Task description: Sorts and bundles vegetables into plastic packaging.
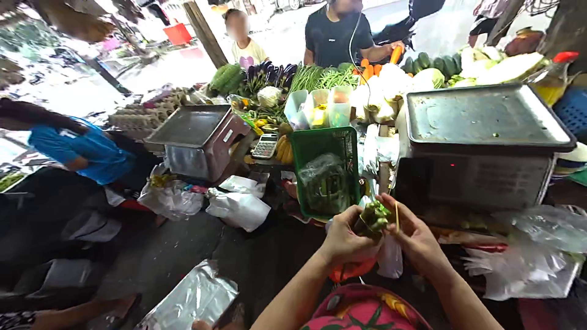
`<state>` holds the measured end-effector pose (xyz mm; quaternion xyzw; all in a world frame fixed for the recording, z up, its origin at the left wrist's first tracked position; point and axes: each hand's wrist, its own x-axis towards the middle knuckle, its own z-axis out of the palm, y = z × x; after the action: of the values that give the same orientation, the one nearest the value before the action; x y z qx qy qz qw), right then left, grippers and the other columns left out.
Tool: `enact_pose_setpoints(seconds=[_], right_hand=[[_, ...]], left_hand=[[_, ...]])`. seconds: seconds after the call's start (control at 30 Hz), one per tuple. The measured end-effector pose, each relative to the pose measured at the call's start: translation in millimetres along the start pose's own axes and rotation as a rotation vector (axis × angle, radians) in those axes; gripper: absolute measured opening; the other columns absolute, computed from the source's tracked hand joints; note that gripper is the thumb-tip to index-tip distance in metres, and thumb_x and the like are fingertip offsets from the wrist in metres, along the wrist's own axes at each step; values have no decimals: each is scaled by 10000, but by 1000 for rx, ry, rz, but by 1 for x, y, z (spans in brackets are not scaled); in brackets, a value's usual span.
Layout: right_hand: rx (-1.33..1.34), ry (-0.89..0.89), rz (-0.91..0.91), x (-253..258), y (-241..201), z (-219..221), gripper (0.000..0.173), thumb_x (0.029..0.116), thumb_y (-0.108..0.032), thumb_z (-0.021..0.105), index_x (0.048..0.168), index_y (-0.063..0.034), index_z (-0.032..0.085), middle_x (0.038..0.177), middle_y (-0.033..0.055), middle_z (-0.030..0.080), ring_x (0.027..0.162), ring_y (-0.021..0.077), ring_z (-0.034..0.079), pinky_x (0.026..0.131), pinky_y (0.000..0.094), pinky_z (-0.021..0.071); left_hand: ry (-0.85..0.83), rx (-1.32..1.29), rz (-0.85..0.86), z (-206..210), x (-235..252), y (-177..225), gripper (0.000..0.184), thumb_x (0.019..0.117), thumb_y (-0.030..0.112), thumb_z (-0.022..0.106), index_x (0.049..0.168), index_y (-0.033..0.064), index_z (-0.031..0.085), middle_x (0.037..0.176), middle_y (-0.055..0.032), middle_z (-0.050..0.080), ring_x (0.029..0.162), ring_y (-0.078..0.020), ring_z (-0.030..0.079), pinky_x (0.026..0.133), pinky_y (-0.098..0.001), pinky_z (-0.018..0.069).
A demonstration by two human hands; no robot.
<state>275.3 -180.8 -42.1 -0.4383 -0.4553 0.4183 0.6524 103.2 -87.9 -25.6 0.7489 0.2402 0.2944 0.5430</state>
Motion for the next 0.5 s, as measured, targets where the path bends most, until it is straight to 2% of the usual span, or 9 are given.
enact_pose_setpoints(seconds=[0.03,0.1,0.13,0.2,0.27,0.37,0.5], right_hand=[[-182,-48,-22,-3,2,-1,762,900,-360,761,1497,1,456,1471,105,560,1281,178,601,1031,333,561],[-479,-61,-36,-9,9,0,690,868,-434,780,1410,-71,555,1347,60,624,1168,111,641,954,312,591],[-552,-29,-23,-11,13,1,609,860,-460,784,1322,-102,614,1246,29,661,1089,82,660,905,296,601],[-537,54,27,-12,20,1,437,849,-397,788,1173,-124,682,1089,-3,704,974,63,685,831,266,608],[-440,93,30,-16,24,0,377,865,-319,786,1166,-108,704,1087,9,718,965,79,702,819,259,622],[-431,129,-16,-25,26,-2,338,907,-315,744,1173,-111,708,1083,3,718,941,70,698,795,248,615],[-328,160,-48,-32,30,-10,340,932,-311,751,1195,-106,682,1106,9,724,945,92,706,801,263,622]], left_hand=[[-20,110,-20,2,0,-3,405,778,150,850,1114,6,675,964,-69,727,876,-120,702,818,-328,602],[-76,315,32,9,-3,-6,342,818,144,804,1096,-16,686,952,-117,724,893,-180,707,846,-374,590],[-97,389,50,12,-4,-7,319,835,128,785,1101,-18,687,966,-132,723,923,-208,712,878,-396,585],[-122,447,47,17,-6,-10,305,811,68,776,1089,-25,694,973,-147,727,943,-233,716,901,-412,579],[-140,433,28,18,-6,-12,298,783,65,791,1056,-21,706,949,-140,730,922,-222,716,876,-398,582],[-223,445,3,22,-7,-5,302,783,8,757,1073,-46,691,975,-178,715,956,-275,707,901,-432,567],[-327,467,-44,31,2,-5,311,807,80,790,1081,-24,687,984,-163,713,961,-264,700,905,-426,559]])
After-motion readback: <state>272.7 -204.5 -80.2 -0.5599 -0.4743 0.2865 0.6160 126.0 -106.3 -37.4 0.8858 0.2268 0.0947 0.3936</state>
